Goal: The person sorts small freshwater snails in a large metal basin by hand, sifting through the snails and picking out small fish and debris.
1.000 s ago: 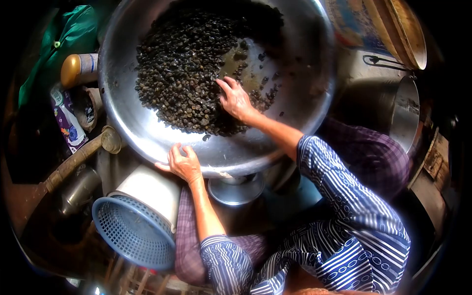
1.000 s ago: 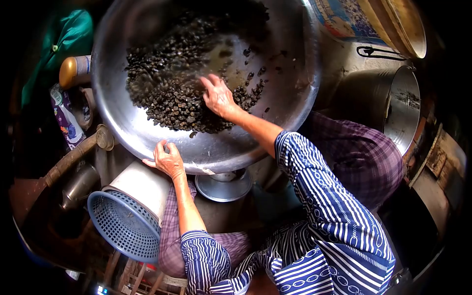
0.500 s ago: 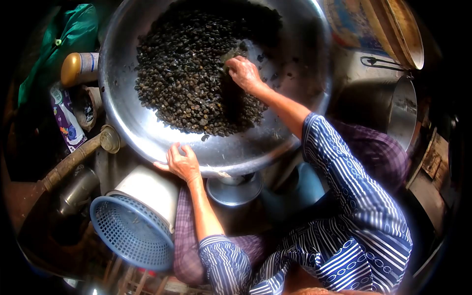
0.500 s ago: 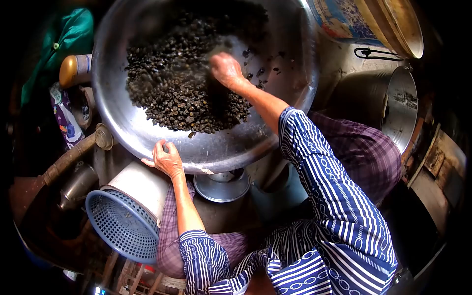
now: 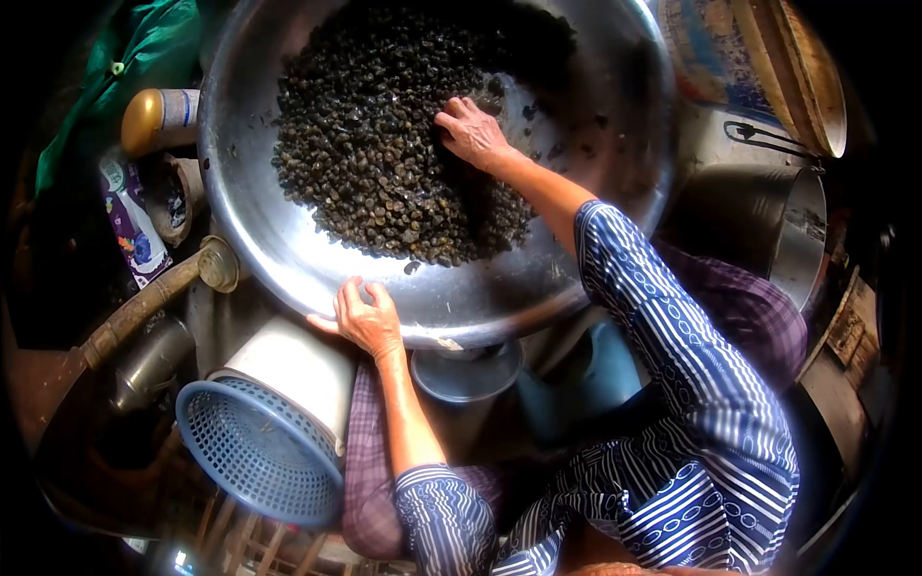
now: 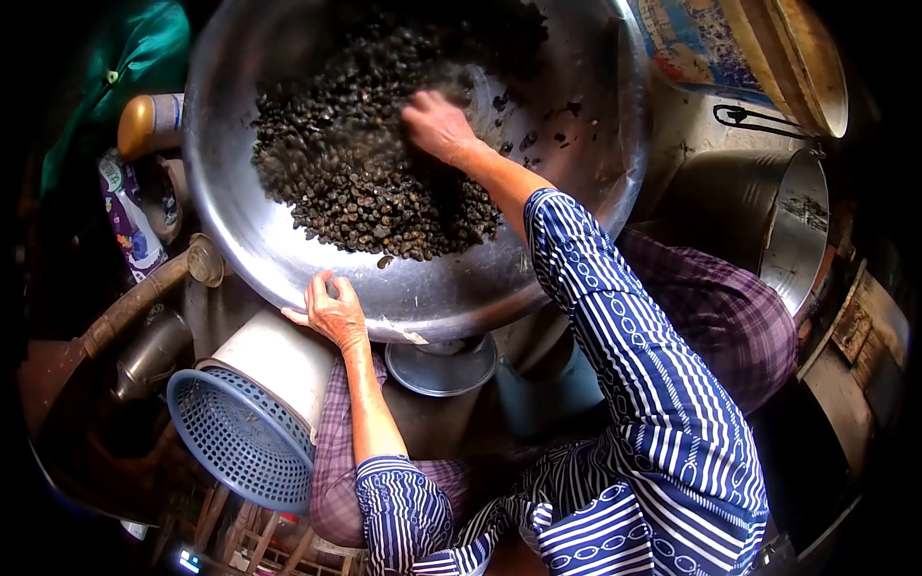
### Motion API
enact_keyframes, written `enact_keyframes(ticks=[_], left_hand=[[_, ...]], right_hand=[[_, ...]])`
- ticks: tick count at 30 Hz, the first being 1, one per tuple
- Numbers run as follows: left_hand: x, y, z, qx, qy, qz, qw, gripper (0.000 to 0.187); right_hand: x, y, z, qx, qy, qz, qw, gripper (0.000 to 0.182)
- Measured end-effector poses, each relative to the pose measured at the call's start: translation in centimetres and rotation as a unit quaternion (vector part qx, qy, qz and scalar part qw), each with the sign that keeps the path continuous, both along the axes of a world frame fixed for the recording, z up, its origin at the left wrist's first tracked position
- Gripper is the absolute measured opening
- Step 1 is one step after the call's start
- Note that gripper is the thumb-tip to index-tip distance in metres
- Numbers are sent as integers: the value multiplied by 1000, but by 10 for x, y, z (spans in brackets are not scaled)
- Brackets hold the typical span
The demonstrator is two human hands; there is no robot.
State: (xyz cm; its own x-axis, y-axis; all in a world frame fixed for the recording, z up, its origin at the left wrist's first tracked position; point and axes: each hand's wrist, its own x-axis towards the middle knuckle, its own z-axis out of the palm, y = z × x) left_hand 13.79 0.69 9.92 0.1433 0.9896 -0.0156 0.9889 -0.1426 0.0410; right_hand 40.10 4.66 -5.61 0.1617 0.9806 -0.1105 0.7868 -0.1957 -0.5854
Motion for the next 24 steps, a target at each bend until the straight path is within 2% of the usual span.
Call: enact_keyframes(ticks=[1, 3, 7, 10, 12, 14, 16, 18, 20, 22, 24], left_hand=[[0, 0, 0, 1, 3, -1, 1000, 10], [0, -1, 0, 0, 1, -3, 1000, 10], [1, 0, 0, -1, 7, -2, 1000, 10], [0, -2, 0, -13, 21, 2, 1000, 10], [-1, -2, -2, 2, 18, -1, 1000, 10], [-3, -3, -5, 4, 18, 4, 1000, 10], [-3, -2, -7, 7, 23, 0, 1000, 11], [-4, -2, -9, 11, 22, -4, 1000, 12], [-6, -3, -10, 9, 25, -1, 1000, 12], [-6, -2, -11, 8, 26, -1, 1000, 12], [-7, -4, -11, 6, 30, 3, 1000, 12]], right_hand=[[2, -1, -1, 1, -1, 0, 1000, 27], [7, -9, -3, 74, -18, 57, 995, 24], [18, -35, -4, 82, -30, 82, 993, 22], [35, -60, 0, 20, 23, 84, 996, 21], [51, -69, 3, -80, 62, 72, 992, 17], [74, -75, 3, -83, 57, 75, 992, 18], [93, -69, 5, -92, 74, -39, 992, 21], [103, -58, 17, -102, -43, -155, 982, 23], [102, -52, 40, -73, -140, -203, 966, 32], [115, -52, 37, -37, -108, -162, 980, 37], [119, -48, 34, -293, -60, -57, 953, 59]])
